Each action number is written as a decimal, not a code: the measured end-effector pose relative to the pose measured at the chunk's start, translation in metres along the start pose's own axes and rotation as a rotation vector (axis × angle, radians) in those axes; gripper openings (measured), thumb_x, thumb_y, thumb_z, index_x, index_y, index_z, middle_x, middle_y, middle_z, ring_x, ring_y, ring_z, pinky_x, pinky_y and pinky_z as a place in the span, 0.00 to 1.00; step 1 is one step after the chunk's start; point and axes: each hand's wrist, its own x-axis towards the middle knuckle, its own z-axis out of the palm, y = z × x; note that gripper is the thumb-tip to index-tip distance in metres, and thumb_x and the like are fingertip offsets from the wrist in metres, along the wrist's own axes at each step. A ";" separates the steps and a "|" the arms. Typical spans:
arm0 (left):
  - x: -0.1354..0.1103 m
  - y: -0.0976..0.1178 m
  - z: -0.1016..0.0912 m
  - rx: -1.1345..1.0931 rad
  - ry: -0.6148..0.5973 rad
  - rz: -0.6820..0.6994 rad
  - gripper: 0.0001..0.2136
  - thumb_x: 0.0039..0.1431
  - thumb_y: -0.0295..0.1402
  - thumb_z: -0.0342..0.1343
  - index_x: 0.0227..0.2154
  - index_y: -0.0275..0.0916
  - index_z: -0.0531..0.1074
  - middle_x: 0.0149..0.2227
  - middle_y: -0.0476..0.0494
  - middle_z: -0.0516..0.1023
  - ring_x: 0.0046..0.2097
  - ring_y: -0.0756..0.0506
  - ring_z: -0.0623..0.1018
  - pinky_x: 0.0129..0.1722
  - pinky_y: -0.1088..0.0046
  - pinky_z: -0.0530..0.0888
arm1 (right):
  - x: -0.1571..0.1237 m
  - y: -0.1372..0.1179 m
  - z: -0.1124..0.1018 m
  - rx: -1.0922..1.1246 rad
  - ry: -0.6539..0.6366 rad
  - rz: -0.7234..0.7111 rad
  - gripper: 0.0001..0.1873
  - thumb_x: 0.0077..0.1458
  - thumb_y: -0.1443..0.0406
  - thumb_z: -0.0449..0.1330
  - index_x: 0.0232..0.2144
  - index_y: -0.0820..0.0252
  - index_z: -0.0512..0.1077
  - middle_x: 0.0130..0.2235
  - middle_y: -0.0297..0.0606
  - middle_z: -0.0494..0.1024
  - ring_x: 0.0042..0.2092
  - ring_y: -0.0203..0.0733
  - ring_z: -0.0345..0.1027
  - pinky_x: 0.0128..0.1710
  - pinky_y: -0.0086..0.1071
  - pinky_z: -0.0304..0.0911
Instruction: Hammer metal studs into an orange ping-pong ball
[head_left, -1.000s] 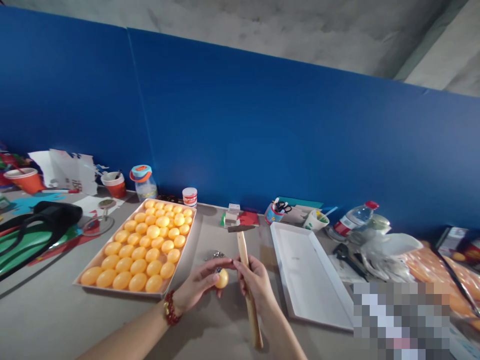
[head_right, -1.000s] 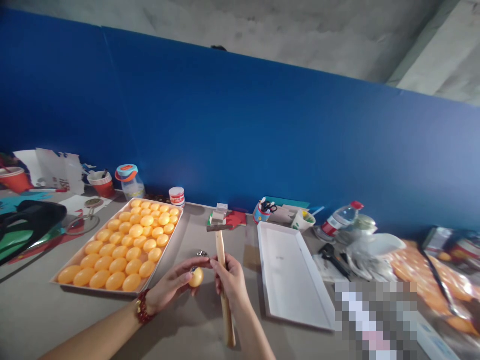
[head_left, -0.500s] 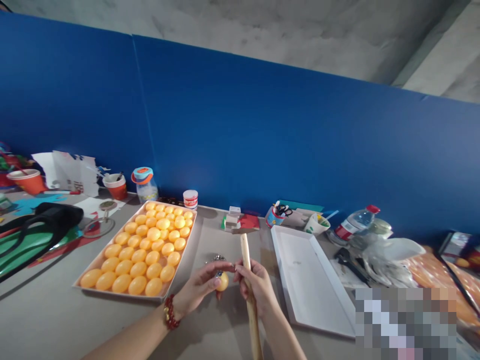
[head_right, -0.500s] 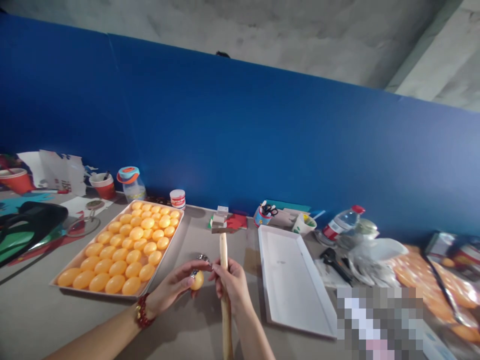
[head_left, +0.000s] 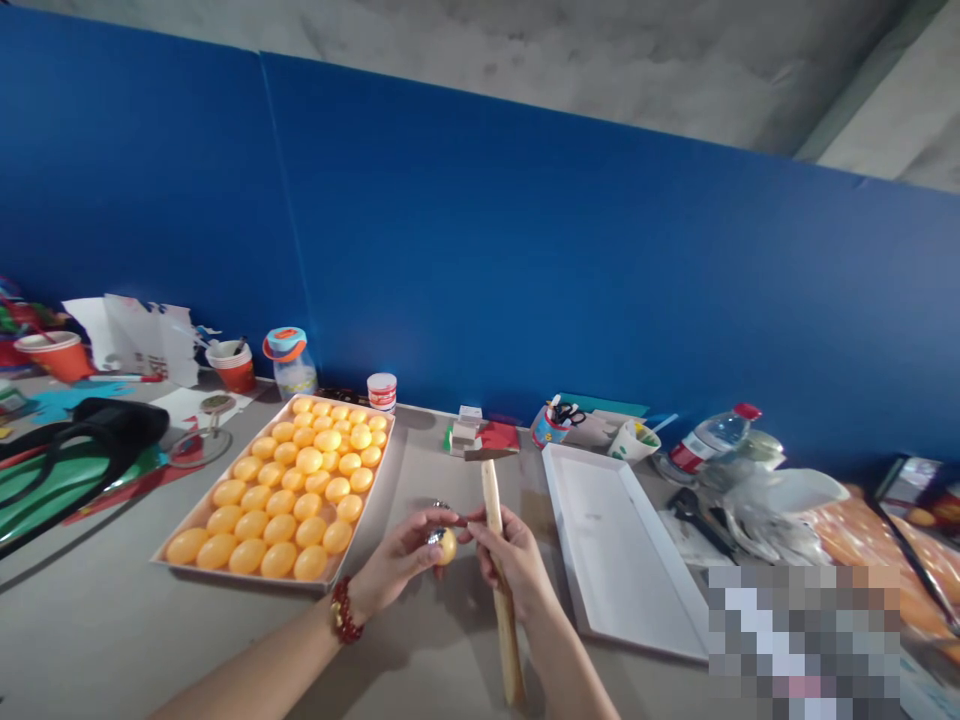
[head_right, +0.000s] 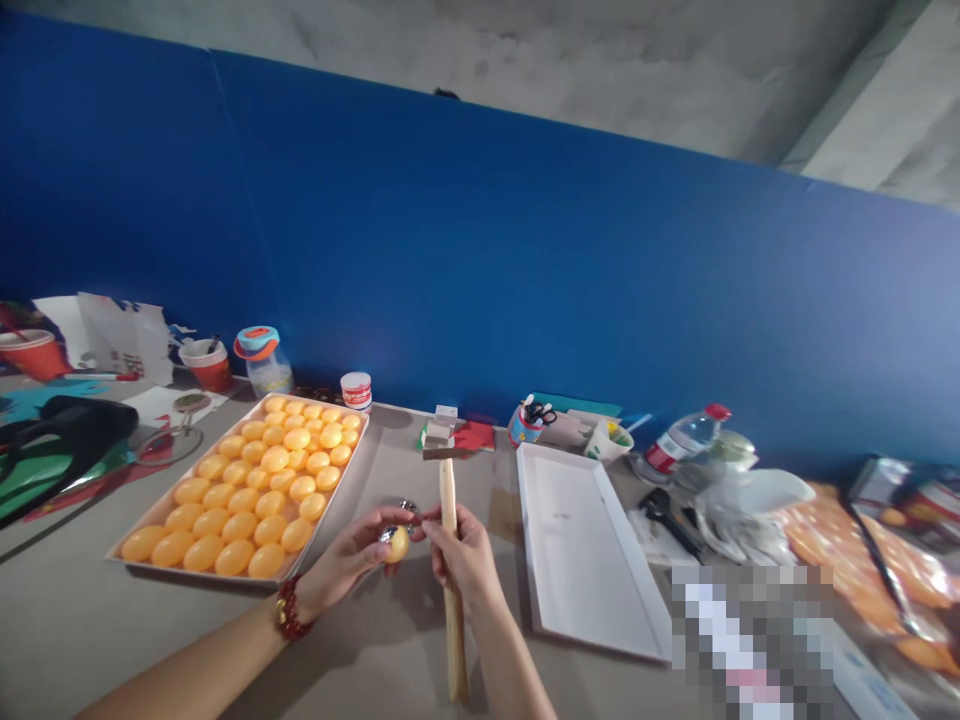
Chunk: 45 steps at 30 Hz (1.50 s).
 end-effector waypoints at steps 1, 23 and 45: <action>0.000 0.000 0.000 0.003 0.012 0.013 0.17 0.56 0.38 0.60 0.47 0.40 0.72 0.35 0.44 0.71 0.34 0.49 0.70 0.33 0.73 0.71 | 0.000 0.000 0.000 -0.009 -0.001 -0.001 0.20 0.41 0.56 0.69 0.33 0.62 0.69 0.25 0.33 0.77 0.13 0.25 0.54 0.09 0.19 0.47; 0.004 -0.015 -0.005 0.071 0.152 0.083 0.17 0.49 0.32 0.66 0.44 0.42 0.76 0.44 0.42 0.72 0.32 0.50 0.75 0.31 0.73 0.75 | -0.012 0.000 0.011 0.104 -0.200 0.105 0.17 0.44 0.58 0.69 0.30 0.62 0.68 0.22 0.30 0.73 0.14 0.23 0.52 0.10 0.17 0.47; 0.001 -0.009 0.000 0.202 0.129 0.113 0.20 0.55 0.35 0.61 0.50 0.37 0.70 0.46 0.36 0.74 0.33 0.48 0.77 0.33 0.70 0.76 | -0.008 0.007 0.009 0.119 -0.200 0.088 0.16 0.48 0.58 0.67 0.29 0.60 0.65 0.21 0.27 0.71 0.15 0.23 0.50 0.10 0.17 0.46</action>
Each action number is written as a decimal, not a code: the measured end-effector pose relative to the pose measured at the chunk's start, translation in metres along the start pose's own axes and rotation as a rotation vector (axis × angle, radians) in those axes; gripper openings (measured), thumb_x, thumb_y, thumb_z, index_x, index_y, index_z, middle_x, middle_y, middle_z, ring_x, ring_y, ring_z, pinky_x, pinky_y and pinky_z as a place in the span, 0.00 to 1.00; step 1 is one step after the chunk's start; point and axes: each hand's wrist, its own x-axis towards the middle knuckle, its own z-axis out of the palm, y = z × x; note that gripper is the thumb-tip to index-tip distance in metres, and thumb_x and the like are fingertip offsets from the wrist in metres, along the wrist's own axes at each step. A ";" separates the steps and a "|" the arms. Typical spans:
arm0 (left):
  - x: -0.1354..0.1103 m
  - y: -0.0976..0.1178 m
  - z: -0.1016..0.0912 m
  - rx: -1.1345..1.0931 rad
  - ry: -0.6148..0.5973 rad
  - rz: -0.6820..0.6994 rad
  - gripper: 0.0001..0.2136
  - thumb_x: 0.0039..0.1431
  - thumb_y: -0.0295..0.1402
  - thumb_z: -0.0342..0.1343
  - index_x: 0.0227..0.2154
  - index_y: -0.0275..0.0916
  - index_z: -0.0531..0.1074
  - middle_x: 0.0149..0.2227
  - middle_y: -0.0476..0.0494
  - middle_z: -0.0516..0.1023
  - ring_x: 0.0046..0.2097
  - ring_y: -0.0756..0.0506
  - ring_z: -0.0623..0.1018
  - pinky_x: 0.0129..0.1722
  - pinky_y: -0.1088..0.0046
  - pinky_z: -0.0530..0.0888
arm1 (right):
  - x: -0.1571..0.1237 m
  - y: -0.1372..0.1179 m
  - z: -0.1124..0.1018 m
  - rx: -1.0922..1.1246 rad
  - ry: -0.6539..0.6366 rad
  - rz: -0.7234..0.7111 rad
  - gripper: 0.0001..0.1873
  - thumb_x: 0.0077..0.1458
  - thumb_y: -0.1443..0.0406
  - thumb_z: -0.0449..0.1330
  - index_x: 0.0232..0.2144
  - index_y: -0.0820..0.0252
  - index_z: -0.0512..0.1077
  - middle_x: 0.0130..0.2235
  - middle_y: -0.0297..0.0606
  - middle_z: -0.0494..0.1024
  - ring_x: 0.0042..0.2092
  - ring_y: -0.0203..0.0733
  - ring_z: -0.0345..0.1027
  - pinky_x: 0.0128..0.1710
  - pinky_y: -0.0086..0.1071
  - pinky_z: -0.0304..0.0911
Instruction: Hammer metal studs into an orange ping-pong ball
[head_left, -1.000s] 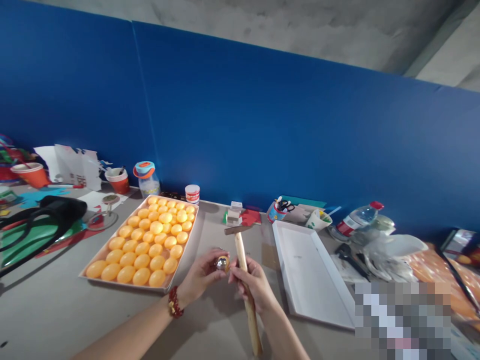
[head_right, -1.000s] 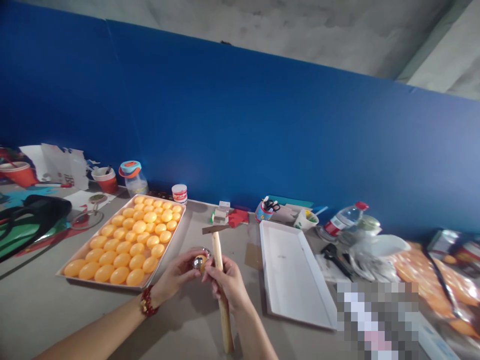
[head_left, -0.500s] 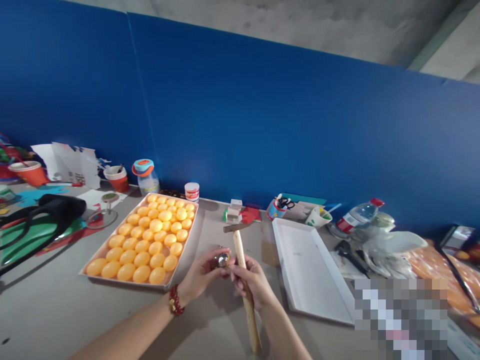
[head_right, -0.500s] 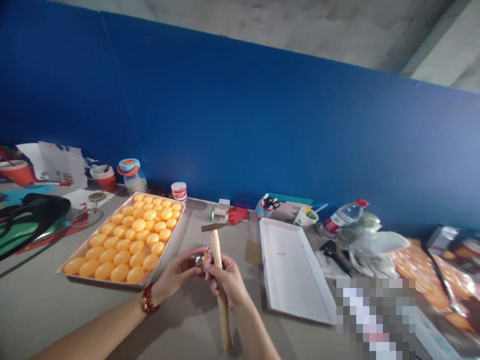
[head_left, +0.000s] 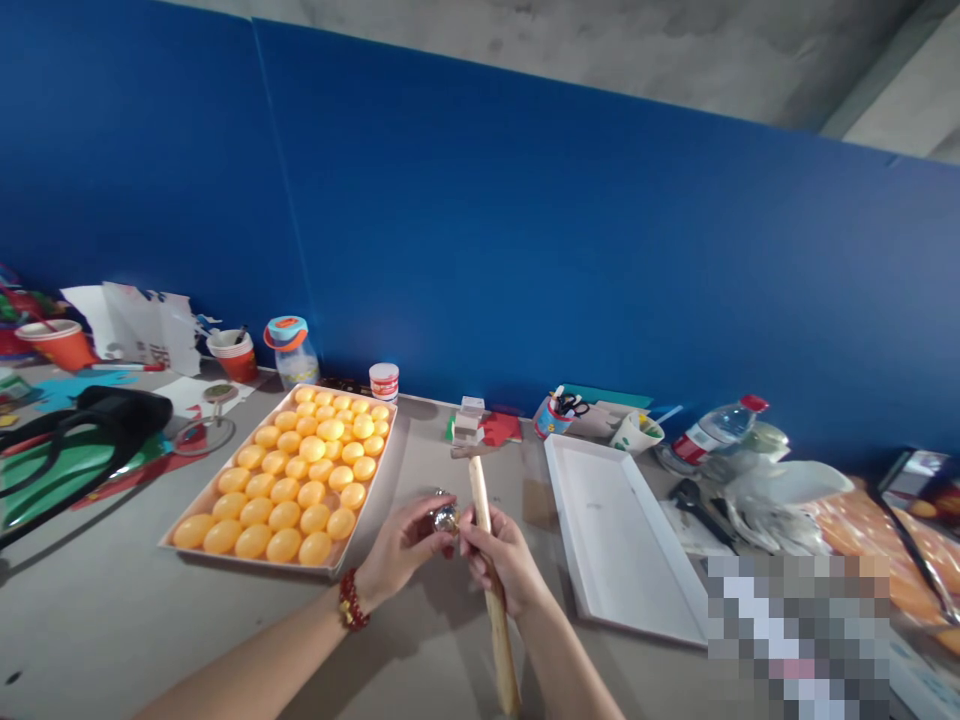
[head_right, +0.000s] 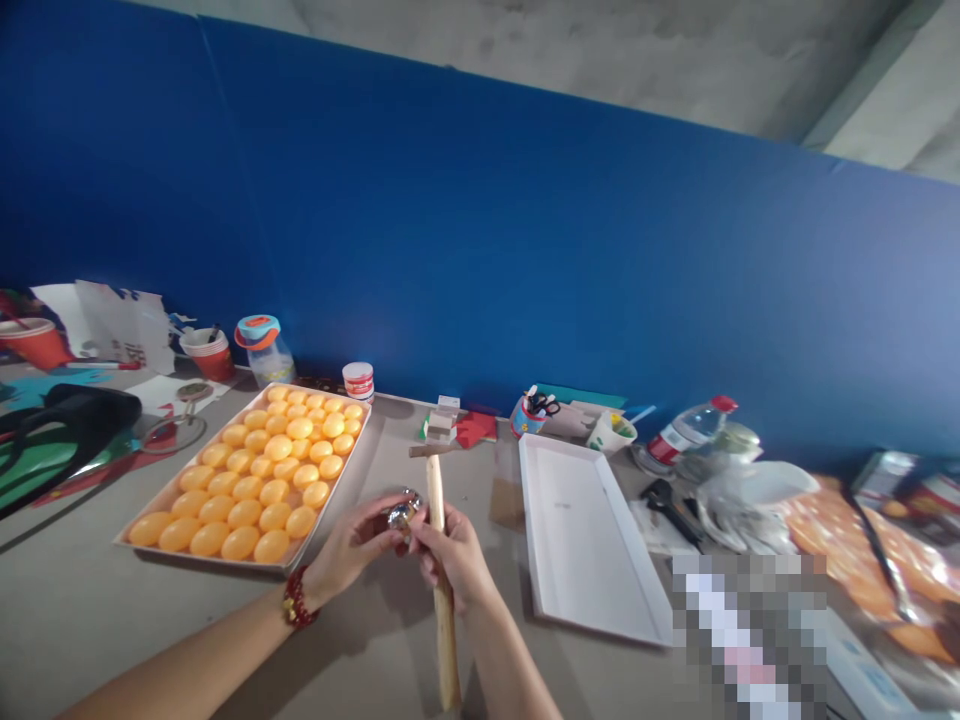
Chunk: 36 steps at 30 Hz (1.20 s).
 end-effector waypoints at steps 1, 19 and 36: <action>0.000 0.001 0.000 0.007 0.002 0.006 0.19 0.55 0.35 0.61 0.50 0.37 0.70 0.47 0.36 0.73 0.34 0.47 0.77 0.34 0.70 0.76 | 0.000 -0.001 0.000 -0.011 0.001 -0.006 0.17 0.48 0.57 0.67 0.29 0.60 0.64 0.22 0.28 0.72 0.15 0.23 0.51 0.10 0.17 0.46; -0.002 0.003 -0.001 0.129 0.033 0.056 0.16 0.58 0.35 0.58 0.49 0.40 0.72 0.51 0.36 0.72 0.42 0.43 0.78 0.39 0.68 0.77 | 0.000 -0.001 0.003 -0.068 -0.003 -0.016 0.18 0.48 0.56 0.67 0.30 0.62 0.65 0.23 0.32 0.75 0.15 0.24 0.53 0.09 0.17 0.49; -0.002 0.009 0.000 0.193 0.048 0.073 0.16 0.58 0.35 0.56 0.49 0.39 0.72 0.50 0.36 0.73 0.47 0.41 0.76 0.40 0.68 0.77 | -0.001 0.000 0.007 -0.136 0.059 -0.037 0.19 0.47 0.54 0.67 0.30 0.60 0.64 0.23 0.31 0.75 0.15 0.25 0.53 0.10 0.18 0.51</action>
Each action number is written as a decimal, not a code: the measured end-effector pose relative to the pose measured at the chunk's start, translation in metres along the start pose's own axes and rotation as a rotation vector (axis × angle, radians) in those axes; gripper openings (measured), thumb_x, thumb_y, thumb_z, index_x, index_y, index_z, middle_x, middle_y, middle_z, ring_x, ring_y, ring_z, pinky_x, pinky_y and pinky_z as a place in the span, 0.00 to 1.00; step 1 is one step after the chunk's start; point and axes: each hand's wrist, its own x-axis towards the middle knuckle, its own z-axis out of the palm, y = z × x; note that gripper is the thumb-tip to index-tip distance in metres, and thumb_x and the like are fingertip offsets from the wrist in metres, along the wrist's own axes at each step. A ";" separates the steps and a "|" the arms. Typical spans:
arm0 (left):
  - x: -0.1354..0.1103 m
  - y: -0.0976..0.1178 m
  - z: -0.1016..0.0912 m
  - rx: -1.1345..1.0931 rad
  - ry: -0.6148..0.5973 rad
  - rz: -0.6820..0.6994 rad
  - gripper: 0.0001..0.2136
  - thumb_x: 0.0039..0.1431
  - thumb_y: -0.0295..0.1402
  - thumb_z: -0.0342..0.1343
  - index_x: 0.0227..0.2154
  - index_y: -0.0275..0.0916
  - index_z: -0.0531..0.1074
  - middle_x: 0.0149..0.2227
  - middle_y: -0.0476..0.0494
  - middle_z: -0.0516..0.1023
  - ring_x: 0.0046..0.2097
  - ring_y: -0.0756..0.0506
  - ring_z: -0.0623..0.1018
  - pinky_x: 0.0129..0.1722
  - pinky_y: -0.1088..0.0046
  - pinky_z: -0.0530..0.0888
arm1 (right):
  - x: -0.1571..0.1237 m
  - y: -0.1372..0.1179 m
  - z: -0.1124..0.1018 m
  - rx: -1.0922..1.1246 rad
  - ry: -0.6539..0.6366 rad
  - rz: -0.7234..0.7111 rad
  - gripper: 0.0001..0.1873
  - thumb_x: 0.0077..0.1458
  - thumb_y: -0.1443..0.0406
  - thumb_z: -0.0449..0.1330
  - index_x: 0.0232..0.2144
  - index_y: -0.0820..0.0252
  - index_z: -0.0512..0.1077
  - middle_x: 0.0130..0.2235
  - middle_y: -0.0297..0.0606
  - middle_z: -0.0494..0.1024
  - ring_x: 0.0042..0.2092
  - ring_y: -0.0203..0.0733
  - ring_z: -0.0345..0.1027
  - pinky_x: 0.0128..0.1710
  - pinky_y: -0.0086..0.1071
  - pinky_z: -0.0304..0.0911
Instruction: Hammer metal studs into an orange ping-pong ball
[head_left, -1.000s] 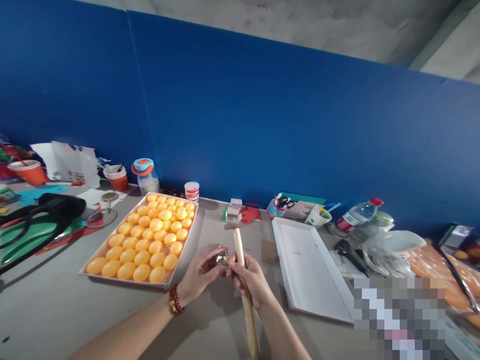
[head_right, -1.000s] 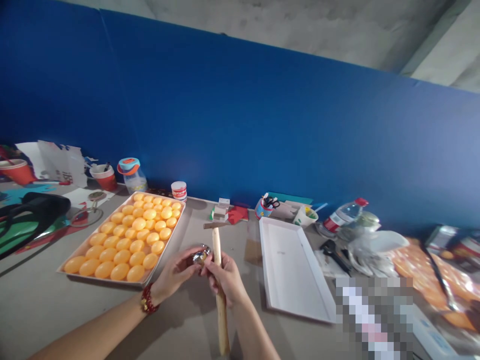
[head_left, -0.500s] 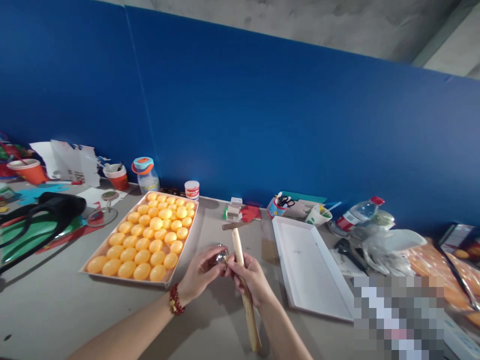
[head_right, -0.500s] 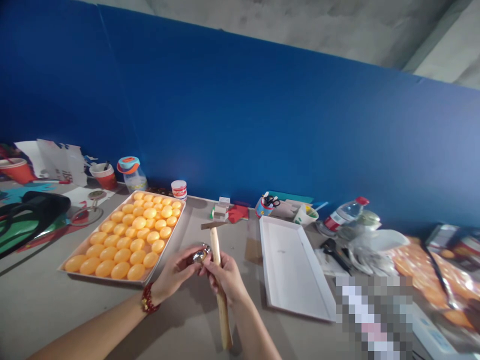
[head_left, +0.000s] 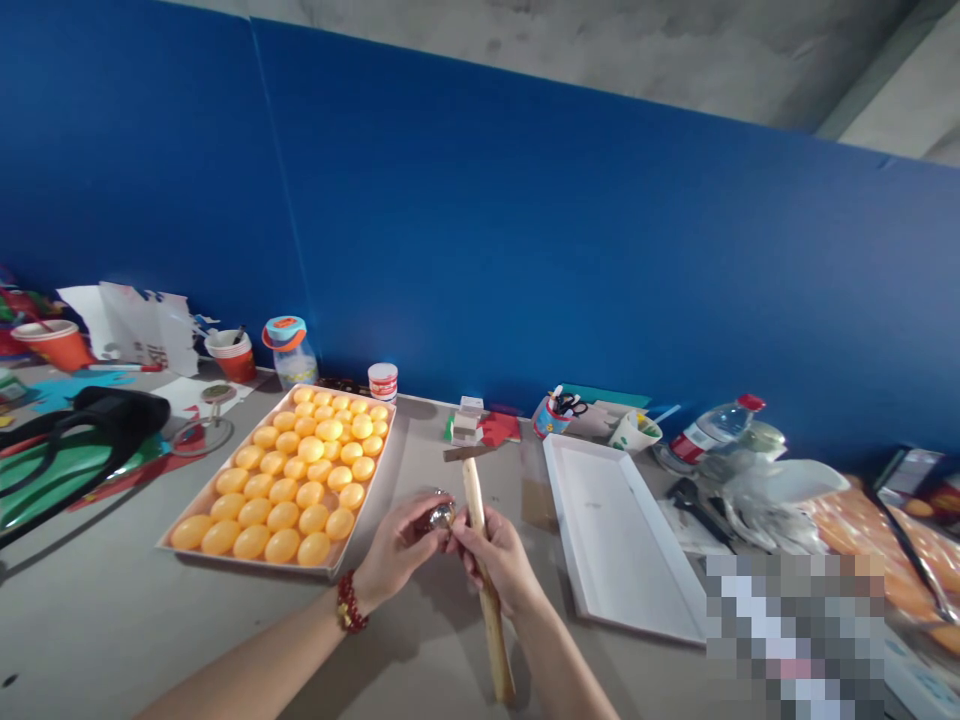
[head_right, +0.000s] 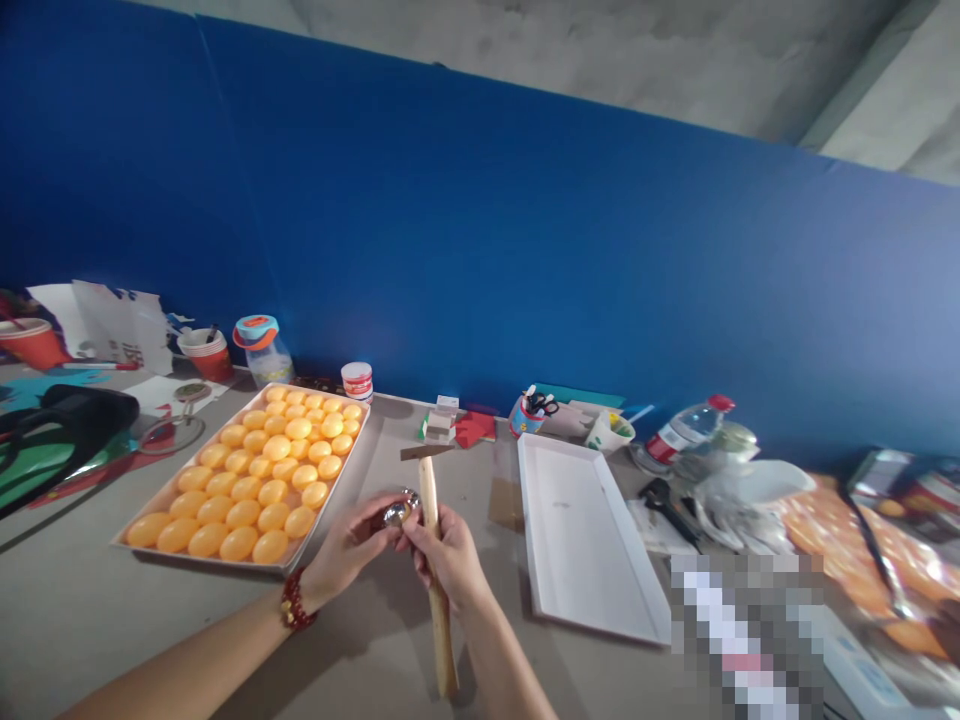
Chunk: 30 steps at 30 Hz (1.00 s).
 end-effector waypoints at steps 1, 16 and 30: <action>0.000 0.000 0.000 0.005 0.004 0.003 0.16 0.58 0.34 0.56 0.49 0.39 0.72 0.51 0.36 0.73 0.48 0.41 0.76 0.42 0.67 0.77 | 0.000 0.001 0.000 -0.011 0.004 -0.005 0.19 0.47 0.54 0.66 0.30 0.60 0.64 0.23 0.31 0.75 0.15 0.25 0.53 0.10 0.18 0.51; -0.002 -0.004 -0.002 0.101 0.015 0.040 0.15 0.58 0.33 0.55 0.49 0.39 0.71 0.52 0.37 0.72 0.51 0.41 0.74 0.49 0.64 0.74 | 0.001 0.004 0.002 -0.013 0.026 -0.022 0.19 0.47 0.53 0.66 0.30 0.59 0.64 0.25 0.31 0.74 0.16 0.26 0.55 0.11 0.18 0.50; -0.003 0.001 -0.002 0.161 0.032 0.039 0.15 0.59 0.34 0.55 0.49 0.39 0.71 0.51 0.37 0.74 0.50 0.40 0.75 0.48 0.65 0.76 | 0.001 0.009 0.004 -0.146 0.063 -0.067 0.21 0.49 0.49 0.63 0.30 0.59 0.63 0.23 0.29 0.72 0.16 0.26 0.56 0.11 0.18 0.50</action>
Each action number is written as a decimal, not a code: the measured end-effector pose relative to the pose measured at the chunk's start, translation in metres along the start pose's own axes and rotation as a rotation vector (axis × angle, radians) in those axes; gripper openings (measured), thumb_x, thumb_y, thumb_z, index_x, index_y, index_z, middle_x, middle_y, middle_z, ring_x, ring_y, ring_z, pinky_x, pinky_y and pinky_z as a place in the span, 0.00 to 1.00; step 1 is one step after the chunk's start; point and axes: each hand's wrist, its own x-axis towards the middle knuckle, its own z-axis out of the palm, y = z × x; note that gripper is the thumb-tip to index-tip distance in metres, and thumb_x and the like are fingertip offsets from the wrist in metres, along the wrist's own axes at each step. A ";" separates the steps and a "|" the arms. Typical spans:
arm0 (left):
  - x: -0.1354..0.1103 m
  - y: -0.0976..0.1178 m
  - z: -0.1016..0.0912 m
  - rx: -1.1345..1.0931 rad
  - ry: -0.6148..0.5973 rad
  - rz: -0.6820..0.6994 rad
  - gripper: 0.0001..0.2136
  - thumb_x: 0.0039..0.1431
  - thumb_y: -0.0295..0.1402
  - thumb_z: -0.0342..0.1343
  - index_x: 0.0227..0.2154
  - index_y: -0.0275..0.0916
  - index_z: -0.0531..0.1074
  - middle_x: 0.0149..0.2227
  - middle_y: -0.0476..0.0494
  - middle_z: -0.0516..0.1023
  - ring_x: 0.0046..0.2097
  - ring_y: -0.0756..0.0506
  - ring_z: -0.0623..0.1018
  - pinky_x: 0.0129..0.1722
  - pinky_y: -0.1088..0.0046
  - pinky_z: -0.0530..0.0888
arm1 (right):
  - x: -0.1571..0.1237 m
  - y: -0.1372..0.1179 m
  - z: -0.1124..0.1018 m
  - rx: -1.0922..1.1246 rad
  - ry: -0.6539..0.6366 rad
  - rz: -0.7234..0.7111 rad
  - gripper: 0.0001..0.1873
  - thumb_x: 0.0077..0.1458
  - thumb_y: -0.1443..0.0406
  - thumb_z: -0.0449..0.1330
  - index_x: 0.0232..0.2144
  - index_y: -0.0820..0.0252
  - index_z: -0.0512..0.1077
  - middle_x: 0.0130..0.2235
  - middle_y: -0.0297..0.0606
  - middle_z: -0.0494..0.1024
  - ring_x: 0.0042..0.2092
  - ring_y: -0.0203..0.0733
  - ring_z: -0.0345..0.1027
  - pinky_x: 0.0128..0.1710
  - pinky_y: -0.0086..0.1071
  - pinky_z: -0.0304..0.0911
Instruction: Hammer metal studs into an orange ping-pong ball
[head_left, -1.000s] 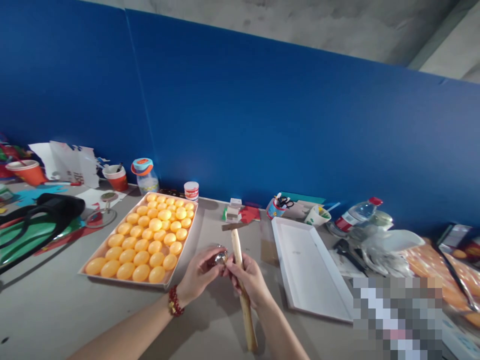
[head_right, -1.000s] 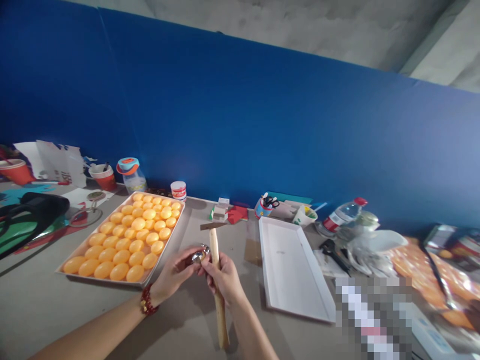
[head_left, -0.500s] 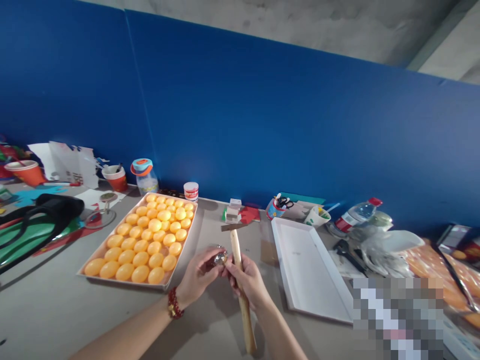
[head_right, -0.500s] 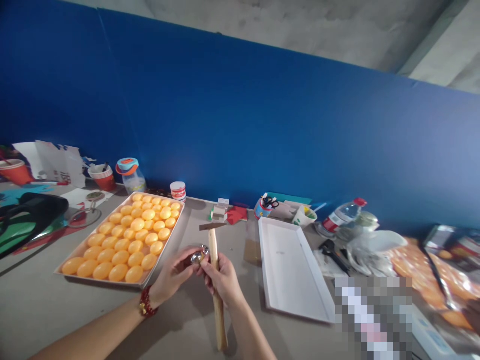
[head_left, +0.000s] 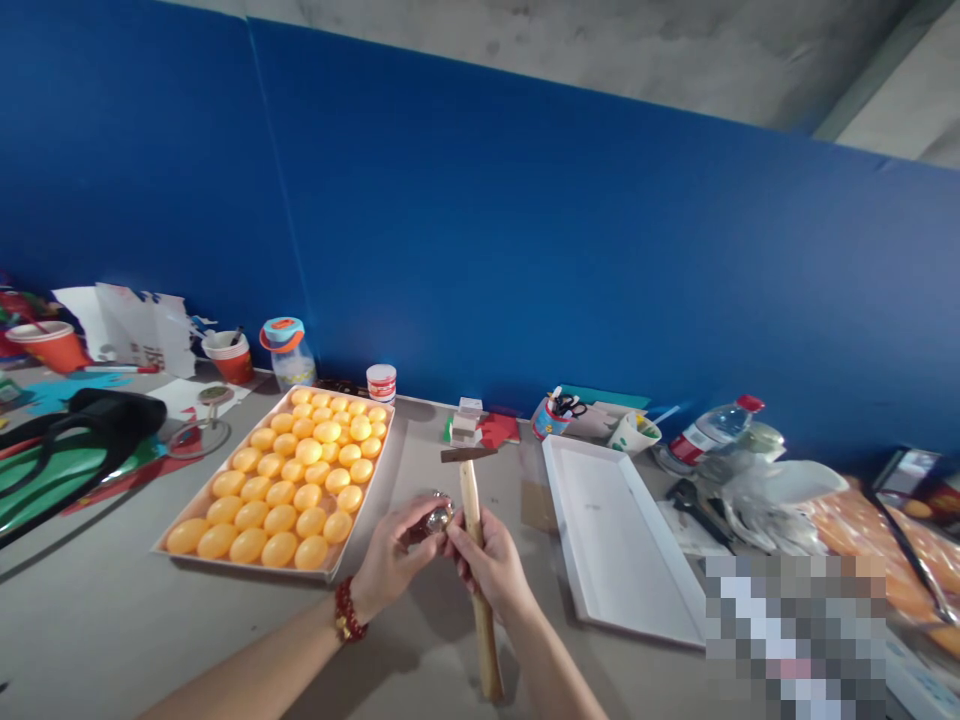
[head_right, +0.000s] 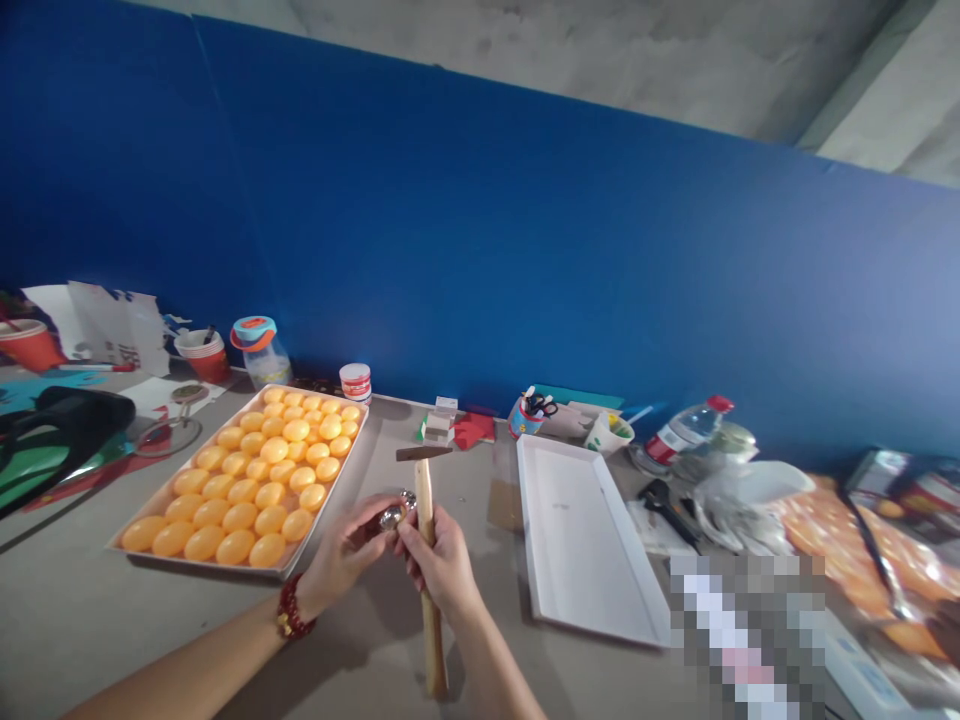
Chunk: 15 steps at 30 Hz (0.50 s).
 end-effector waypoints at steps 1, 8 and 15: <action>0.000 0.000 0.000 -0.005 0.004 -0.004 0.16 0.58 0.34 0.55 0.49 0.39 0.71 0.51 0.37 0.74 0.50 0.40 0.75 0.47 0.65 0.76 | 0.000 0.000 0.000 -0.001 0.004 0.002 0.21 0.49 0.49 0.63 0.31 0.59 0.63 0.23 0.29 0.71 0.16 0.26 0.56 0.11 0.18 0.50; 0.000 -0.002 0.000 -0.004 0.017 -0.025 0.16 0.58 0.35 0.55 0.48 0.39 0.72 0.51 0.38 0.75 0.51 0.40 0.75 0.47 0.64 0.76 | -0.002 0.000 0.002 -0.028 0.018 -0.030 0.20 0.50 0.49 0.62 0.31 0.58 0.64 0.23 0.29 0.71 0.16 0.27 0.57 0.11 0.19 0.51; 0.000 -0.003 -0.002 0.005 -0.015 -0.024 0.16 0.57 0.33 0.55 0.50 0.40 0.71 0.49 0.38 0.76 0.44 0.43 0.78 0.41 0.69 0.77 | -0.002 -0.001 0.000 -0.094 0.008 -0.077 0.17 0.53 0.52 0.60 0.32 0.58 0.64 0.24 0.29 0.72 0.17 0.27 0.58 0.11 0.19 0.52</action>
